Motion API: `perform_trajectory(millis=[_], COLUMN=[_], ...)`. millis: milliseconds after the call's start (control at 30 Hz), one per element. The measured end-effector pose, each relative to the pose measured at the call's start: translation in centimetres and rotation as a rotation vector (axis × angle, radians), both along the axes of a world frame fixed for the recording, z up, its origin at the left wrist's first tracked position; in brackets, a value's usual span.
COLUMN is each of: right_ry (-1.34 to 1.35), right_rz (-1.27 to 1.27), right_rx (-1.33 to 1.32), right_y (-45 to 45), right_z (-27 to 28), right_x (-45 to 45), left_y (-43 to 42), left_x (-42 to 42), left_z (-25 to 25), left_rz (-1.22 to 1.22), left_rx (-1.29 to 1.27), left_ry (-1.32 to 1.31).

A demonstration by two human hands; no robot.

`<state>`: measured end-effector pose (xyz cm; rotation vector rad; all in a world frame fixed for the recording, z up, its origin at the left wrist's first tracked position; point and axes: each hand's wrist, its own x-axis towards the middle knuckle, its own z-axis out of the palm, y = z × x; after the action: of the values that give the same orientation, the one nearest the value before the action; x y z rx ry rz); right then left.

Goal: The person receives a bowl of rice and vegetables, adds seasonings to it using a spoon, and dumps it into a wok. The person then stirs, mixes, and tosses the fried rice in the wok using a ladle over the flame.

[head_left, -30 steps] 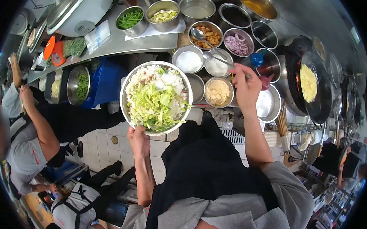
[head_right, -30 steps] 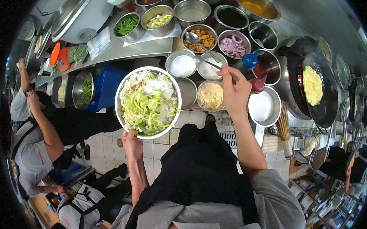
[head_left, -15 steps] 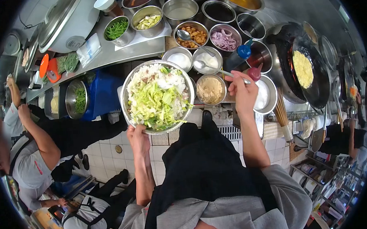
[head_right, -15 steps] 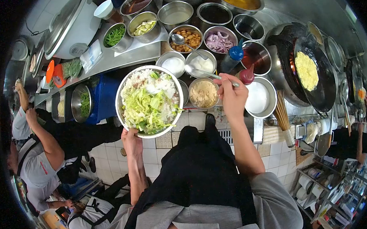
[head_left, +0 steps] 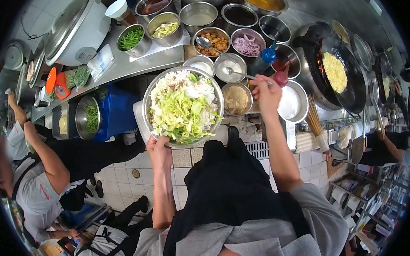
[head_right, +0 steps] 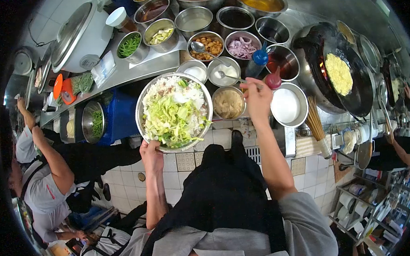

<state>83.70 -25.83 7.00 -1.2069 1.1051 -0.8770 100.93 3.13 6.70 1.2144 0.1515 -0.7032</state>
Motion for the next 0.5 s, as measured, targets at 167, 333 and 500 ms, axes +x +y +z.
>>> perform_trajectory(millis=[167, 333, 500], right_ry=[-0.088, 0.303, 0.347], right_rz=[0.012, 0.045, 0.121], right_rx=[-0.048, -0.087, -0.172], right_y=[3.1, 4.8, 5.1], right_z=[7.8, 2.3, -4.9], right_x=[-2.1, -5.5, -5.7], left_y=[-0.3, 0.0, 2.0], left_x=[0.7, -0.7, -2.9], left_z=[-1.1, -1.3, 0.2], left_rz=[-0.055, -0.081, -0.180], left_rx=[0.022, 0.025, 0.043], left_ry=[0.009, 0.050, -0.071])
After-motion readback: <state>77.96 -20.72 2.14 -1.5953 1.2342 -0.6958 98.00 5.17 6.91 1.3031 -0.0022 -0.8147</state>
